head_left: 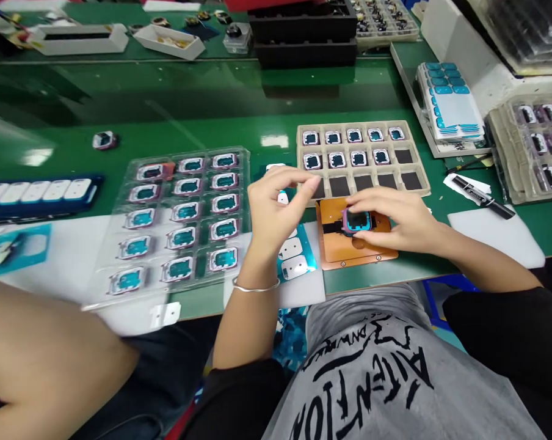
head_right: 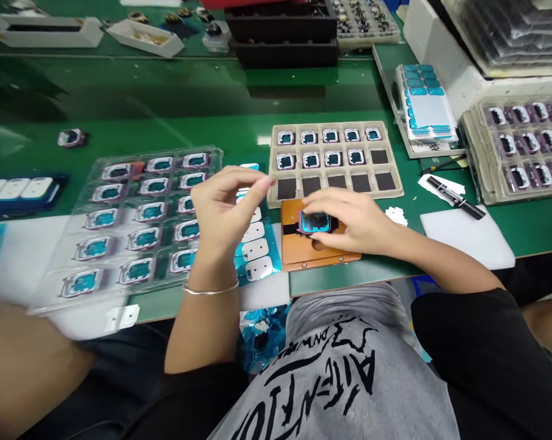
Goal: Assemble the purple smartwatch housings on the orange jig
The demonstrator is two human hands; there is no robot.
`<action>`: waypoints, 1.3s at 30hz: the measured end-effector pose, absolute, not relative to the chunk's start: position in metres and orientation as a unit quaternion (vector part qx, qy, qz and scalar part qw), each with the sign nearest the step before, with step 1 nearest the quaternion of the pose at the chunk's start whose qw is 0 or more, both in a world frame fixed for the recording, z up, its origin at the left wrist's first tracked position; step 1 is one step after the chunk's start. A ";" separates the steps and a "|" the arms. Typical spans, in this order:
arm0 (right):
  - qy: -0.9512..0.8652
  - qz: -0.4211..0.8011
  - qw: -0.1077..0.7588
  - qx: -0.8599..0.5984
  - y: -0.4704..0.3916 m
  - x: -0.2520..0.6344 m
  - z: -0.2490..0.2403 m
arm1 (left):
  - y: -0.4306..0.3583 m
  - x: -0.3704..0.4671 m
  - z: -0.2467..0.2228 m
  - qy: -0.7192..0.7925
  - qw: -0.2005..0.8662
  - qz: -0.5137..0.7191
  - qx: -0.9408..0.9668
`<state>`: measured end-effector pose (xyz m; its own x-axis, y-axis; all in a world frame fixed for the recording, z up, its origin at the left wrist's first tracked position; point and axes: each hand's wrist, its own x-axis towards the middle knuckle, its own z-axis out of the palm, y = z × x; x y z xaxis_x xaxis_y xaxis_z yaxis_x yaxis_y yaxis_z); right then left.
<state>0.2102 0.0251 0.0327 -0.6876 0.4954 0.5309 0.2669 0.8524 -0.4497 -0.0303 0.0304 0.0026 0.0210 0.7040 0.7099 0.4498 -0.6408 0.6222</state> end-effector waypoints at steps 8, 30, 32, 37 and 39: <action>-0.915 0.148 0.313 -0.207 0.028 0.207 0.026 | 0.031 -0.029 0.000 0.458 0.153 0.544 0.686; -0.919 0.179 0.233 -0.263 0.029 0.218 0.034 | 0.036 -0.033 -0.003 0.460 0.164 0.548 0.679; -0.917 0.184 0.237 -0.262 0.029 0.218 0.032 | 0.037 -0.033 -0.004 0.457 0.162 0.549 0.681; -0.911 0.191 0.251 -0.266 0.029 0.217 0.031 | 0.037 -0.033 -0.006 0.458 0.160 0.546 0.683; -0.905 0.193 0.264 -0.274 0.029 0.217 0.030 | 0.037 -0.033 -0.006 0.461 0.157 0.547 0.681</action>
